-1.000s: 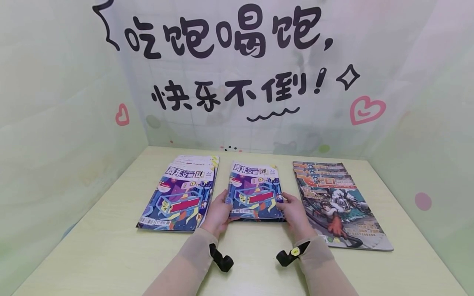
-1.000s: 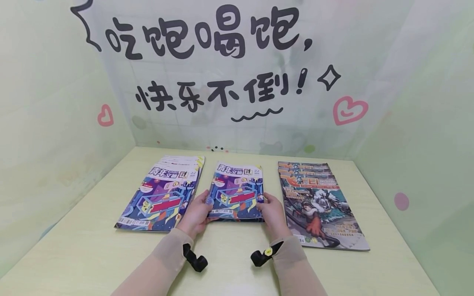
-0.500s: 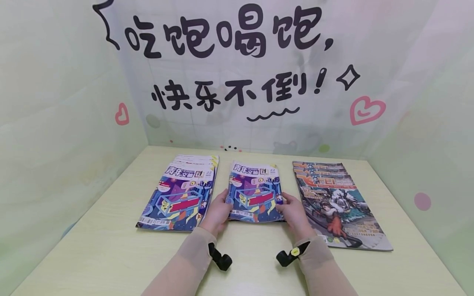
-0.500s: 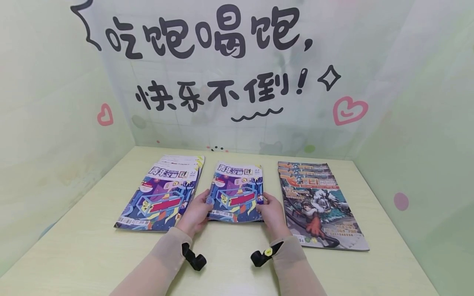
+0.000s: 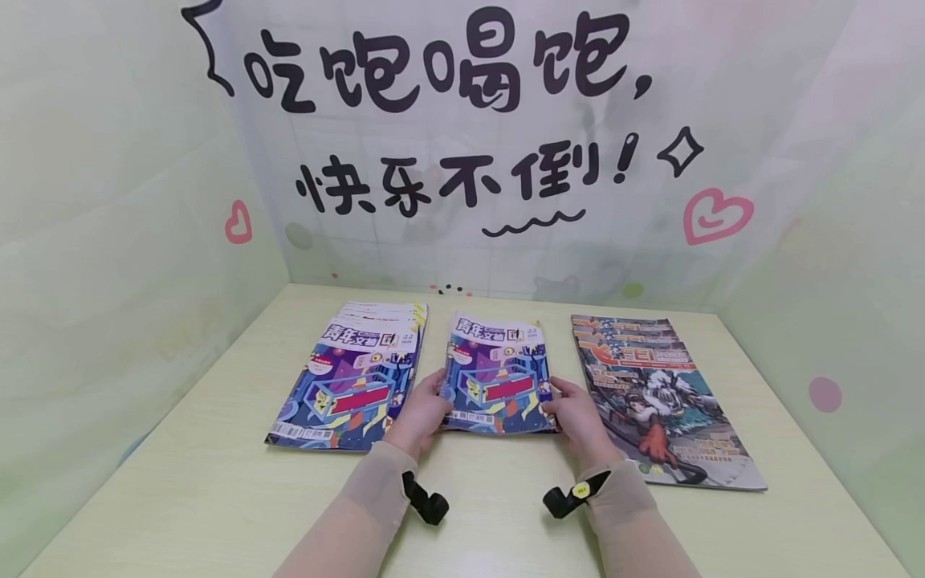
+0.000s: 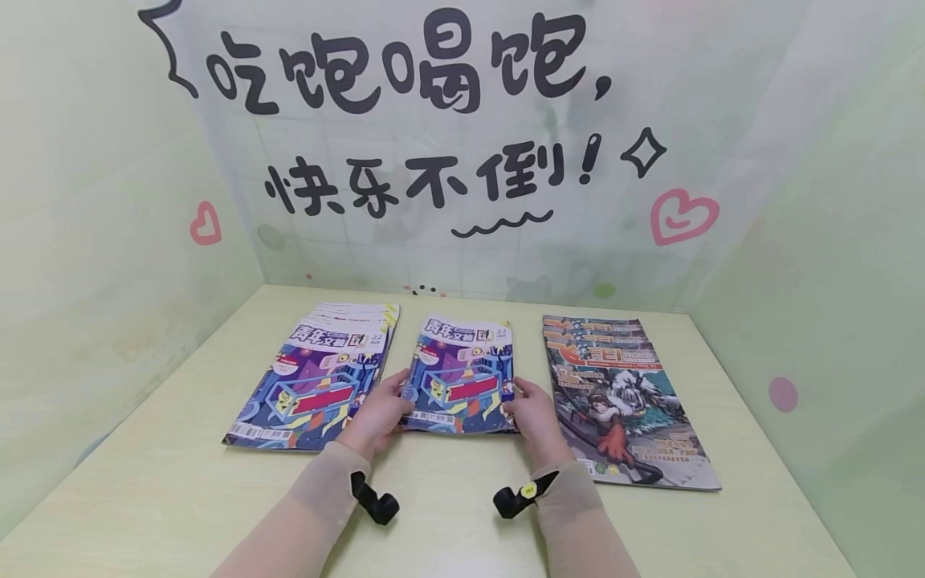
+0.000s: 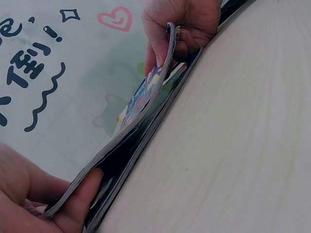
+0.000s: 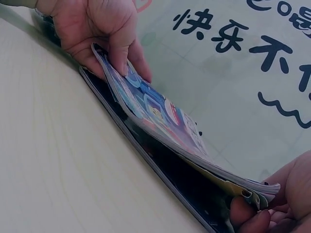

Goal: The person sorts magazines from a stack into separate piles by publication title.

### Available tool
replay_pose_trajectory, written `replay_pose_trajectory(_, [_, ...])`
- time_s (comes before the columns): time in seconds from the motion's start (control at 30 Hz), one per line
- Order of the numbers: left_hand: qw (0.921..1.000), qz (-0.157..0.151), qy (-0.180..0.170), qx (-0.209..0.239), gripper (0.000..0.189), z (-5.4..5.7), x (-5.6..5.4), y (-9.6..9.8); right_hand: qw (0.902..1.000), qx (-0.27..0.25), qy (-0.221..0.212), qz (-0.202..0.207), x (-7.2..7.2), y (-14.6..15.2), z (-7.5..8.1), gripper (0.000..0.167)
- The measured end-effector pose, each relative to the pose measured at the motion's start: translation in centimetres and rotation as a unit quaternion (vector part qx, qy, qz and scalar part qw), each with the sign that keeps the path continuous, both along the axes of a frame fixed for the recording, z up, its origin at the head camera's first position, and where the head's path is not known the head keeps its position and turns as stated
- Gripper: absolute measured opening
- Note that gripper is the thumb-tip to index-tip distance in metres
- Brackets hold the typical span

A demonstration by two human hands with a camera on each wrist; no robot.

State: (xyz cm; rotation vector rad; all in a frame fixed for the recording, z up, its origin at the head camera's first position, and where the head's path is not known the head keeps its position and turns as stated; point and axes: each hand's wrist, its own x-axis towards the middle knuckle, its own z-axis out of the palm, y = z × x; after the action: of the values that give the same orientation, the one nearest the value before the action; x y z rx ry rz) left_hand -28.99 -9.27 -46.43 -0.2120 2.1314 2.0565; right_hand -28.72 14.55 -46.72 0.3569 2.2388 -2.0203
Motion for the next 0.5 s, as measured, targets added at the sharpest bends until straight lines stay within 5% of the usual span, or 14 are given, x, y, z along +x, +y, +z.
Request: replay_pose_trajectory(0.5, [0.9995, 0.02, -0.02, 0.011, 0.072, 1.1, 0.3, -0.6, 0.9996, 0.001, 0.03, 0.0, 0.3, -0.6, 1.0, 0.06])
